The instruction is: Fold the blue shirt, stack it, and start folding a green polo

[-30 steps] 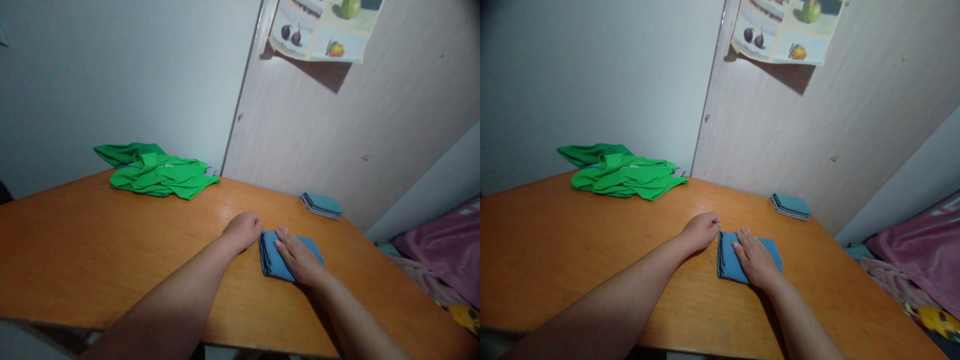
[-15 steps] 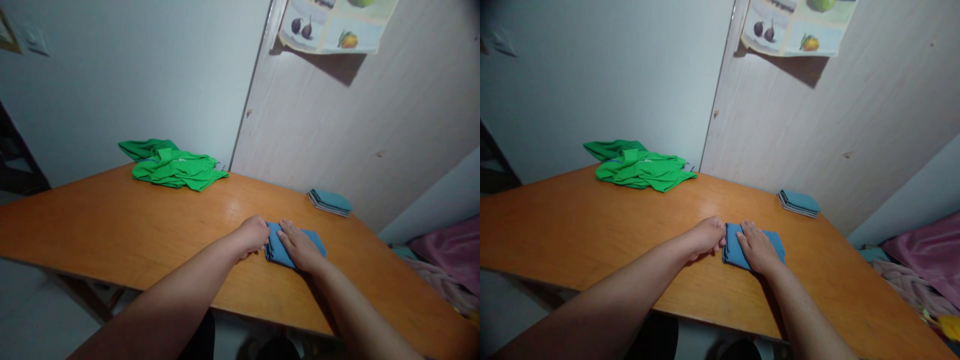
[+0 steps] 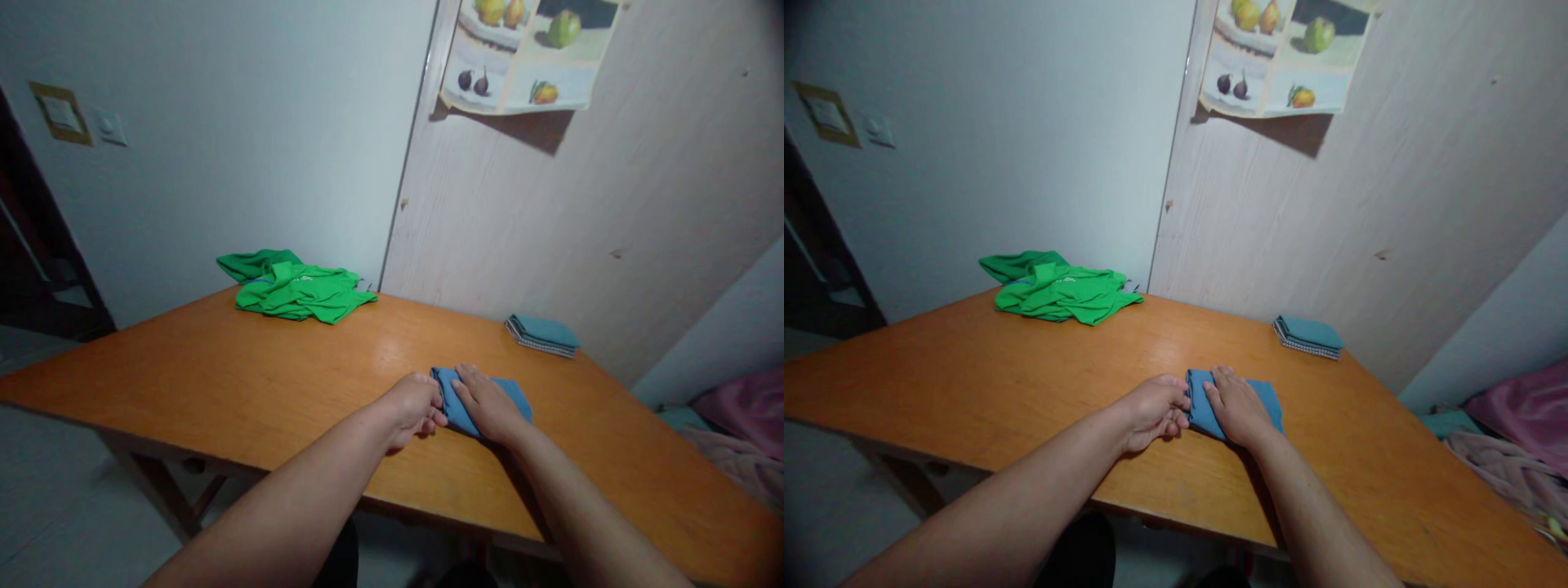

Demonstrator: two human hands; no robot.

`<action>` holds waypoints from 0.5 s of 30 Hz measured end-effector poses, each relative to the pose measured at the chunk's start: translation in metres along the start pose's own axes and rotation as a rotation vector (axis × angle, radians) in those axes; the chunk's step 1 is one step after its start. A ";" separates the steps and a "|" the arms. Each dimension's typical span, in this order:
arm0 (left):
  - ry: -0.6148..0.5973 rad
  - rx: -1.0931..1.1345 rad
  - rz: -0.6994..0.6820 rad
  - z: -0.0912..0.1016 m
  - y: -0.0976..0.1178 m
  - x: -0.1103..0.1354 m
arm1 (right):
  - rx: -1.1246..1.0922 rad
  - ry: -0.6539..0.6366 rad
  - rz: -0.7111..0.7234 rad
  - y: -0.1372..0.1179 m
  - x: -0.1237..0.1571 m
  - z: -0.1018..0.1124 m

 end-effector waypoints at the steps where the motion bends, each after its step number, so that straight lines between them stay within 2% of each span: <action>1: -0.008 -0.006 -0.002 -0.001 0.000 -0.001 | 0.005 -0.001 0.001 -0.001 0.000 0.000; 8: -0.057 -0.235 -0.023 0.001 -0.004 -0.004 | 0.005 -0.007 -0.012 -0.004 -0.001 -0.001; 15: 0.007 -0.293 -0.099 -0.004 -0.001 -0.006 | -0.002 0.005 -0.024 -0.006 0.000 0.000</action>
Point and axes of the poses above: each hand's wrist, its own x-axis away from the middle knuckle, its own z-axis out of the back of the hand, y = z × x, the point moved 7 cm from there along -x, towards the middle knuckle, and after that the axes turned 15 degrees about y, right-handed, at the moved point
